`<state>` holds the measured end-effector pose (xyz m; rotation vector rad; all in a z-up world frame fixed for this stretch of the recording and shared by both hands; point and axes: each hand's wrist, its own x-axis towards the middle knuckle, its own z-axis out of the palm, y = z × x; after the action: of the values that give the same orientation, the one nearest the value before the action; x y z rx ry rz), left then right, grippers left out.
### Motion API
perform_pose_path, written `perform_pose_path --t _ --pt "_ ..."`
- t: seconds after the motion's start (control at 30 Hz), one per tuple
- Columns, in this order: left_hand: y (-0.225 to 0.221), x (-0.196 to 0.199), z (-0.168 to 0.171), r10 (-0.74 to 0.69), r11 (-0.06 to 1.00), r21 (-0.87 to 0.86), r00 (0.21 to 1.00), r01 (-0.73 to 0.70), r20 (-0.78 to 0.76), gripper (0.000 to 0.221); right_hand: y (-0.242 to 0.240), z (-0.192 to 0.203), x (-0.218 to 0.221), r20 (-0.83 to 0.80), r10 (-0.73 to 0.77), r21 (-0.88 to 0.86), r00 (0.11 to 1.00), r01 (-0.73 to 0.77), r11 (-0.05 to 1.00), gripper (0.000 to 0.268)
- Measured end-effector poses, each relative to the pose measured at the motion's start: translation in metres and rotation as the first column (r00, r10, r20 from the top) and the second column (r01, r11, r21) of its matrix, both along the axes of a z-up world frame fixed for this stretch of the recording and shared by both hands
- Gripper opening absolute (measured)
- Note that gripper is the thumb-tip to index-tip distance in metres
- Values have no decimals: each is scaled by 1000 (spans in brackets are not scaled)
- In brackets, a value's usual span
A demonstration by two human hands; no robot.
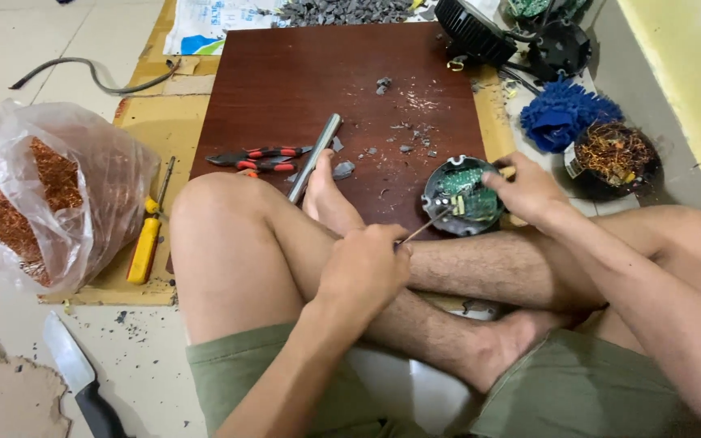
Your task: Disassembling an electronic device housing using a screwdriver and pliers to access internal components.
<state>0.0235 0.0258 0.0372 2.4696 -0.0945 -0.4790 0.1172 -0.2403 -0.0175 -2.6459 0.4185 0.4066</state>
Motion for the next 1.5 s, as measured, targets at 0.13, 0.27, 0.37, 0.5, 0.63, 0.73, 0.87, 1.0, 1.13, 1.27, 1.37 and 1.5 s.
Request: perform_pose_path --t 0.13,0.27,0.37,0.5,0.63,0.73,0.87,1.0,1.13,1.27,1.37,1.5 --pt "-12 1 -17 -6 994 106 992 -8 128 33 -2 -20 8 149 33 32 988 -39 999 56" --pt "-23 7 -29 22 998 52 991 -29 135 33 24 5 -2 158 74 28 985 -80 996 48" --pt "-20 10 -22 26 1000 -11 998 -25 56 36 14 -13 7 162 97 -11 982 -97 995 44" --pt "-32 25 -46 98 995 -35 994 -96 50 32 12 -17 10 143 125 -25 982 -123 992 42" --pt "-44 43 -27 -28 996 80 1000 28 -9 34 7 -31 19 138 175 -54 975 -169 984 38" --pt "-62 52 -9 -39 984 172 997 50 -62 34 3 -40 38 166 212 -67 963 -203 977 31" --pt "-70 62 -1 66 997 55 984 -58 -165 36 9 -37 40 170 251 -138 953 -229 964 32" --pt "-67 59 -6 95 995 32 979 -91 -182 40 8 -42 37 177 243 -102 954 -228 968 33" --pt "-68 54 8 78 996 47 975 -69 -207 36 7 -44 33 164 230 -99 959 -215 971 32" --pt "-69 55 15 66 995 81 976 -50 -206 36 4 -45 35 195 236 -79 952 -224 971 31" --pt "-58 46 16 119 991 93 968 -101 -222 36 2 -37 25 218 217 -48 951 -212 976 35" --pt "-28 47 -24 116 993 -7 979 -119 -170 38 -6 -38 16 336 354 -135 873 -327 935 43"
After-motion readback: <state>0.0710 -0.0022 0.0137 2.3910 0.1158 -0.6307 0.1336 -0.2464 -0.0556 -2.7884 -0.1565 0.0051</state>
